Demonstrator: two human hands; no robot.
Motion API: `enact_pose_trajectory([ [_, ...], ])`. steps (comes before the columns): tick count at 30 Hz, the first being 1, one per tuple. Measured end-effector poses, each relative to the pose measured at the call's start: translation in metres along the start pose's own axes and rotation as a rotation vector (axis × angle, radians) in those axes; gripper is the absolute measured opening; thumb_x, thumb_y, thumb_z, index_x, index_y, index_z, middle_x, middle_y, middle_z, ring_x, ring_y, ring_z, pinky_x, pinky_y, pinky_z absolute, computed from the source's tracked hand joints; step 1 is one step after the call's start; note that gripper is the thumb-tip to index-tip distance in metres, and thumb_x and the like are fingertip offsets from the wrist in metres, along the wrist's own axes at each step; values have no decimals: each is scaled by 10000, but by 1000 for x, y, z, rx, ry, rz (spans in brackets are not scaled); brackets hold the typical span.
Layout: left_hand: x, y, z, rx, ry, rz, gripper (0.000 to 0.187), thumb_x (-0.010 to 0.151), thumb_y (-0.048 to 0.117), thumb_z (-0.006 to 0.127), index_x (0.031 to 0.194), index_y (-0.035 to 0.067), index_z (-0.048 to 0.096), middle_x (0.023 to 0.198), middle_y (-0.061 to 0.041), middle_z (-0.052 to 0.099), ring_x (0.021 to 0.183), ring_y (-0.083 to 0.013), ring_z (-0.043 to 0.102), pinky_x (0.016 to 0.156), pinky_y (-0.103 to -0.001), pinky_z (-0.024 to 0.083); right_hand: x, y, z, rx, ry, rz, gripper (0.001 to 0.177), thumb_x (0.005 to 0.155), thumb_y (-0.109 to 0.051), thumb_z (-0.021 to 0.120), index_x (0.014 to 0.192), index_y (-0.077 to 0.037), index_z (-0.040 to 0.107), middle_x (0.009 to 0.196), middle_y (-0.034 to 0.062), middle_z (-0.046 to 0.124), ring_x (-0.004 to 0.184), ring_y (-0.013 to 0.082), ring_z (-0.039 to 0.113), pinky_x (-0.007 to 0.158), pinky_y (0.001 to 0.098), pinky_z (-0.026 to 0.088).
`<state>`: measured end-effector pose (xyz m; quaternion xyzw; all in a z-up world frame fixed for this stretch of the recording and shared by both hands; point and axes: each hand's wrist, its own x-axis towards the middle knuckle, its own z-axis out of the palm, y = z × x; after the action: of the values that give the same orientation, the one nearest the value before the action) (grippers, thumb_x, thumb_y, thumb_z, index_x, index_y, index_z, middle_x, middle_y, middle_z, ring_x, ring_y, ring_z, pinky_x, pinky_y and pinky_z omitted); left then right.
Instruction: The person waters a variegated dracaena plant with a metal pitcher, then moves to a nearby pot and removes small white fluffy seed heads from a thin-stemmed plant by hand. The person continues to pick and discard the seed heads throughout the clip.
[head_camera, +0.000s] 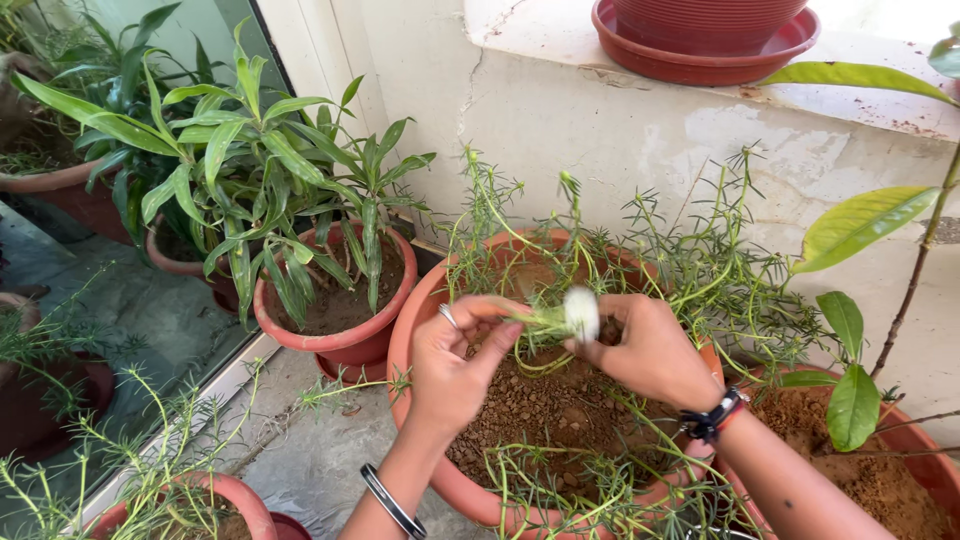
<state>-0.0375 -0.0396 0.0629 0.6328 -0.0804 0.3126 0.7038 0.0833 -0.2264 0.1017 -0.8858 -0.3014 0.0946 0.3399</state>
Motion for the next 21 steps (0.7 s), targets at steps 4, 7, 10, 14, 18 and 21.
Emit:
enact_pose_trajectory([
  [4,-3,7,19,162,72,38,134,938,4,717,1064,-34,746,1055,-93,799,970,-119,742,902,-277,599,-1,17,-10,305,-62,-78,328,782,-133,805,1086,-14,774,810,-14,767,664,57,658,601,240,530],
  [7,6,12,26,160,115,-35,160,925,12,724,1079,-22,752,1030,-90,804,920,-109,749,851,-264,609,-8,20,-21,411,-106,149,271,807,-130,817,1024,25,776,703,14,694,557,84,563,499,254,442],
  [10,13,16,32,219,164,-82,193,900,23,748,1091,-8,749,996,-75,808,880,-101,749,816,-252,604,-15,18,-30,521,-63,173,260,806,-133,801,1039,-20,782,683,0,669,536,63,537,478,230,403],
  [14,14,21,46,322,195,-16,189,898,40,750,1079,-9,775,956,-70,822,852,-96,767,787,-253,612,-25,21,-40,795,-8,301,209,841,-161,744,997,-25,774,692,-12,658,507,59,488,446,216,320],
  [18,14,30,58,559,257,213,145,881,27,792,1024,6,779,949,-101,814,801,-136,788,737,-268,624,-27,34,-50,1177,-71,302,250,906,-246,709,925,3,722,652,20,622,452,65,447,394,207,314],
  [21,10,42,65,813,157,511,110,863,-29,770,921,54,728,948,-86,820,805,-184,774,720,-298,600,-29,42,-60,1222,-138,255,482,1054,-424,680,968,47,734,713,48,654,488,79,480,393,220,339],
])
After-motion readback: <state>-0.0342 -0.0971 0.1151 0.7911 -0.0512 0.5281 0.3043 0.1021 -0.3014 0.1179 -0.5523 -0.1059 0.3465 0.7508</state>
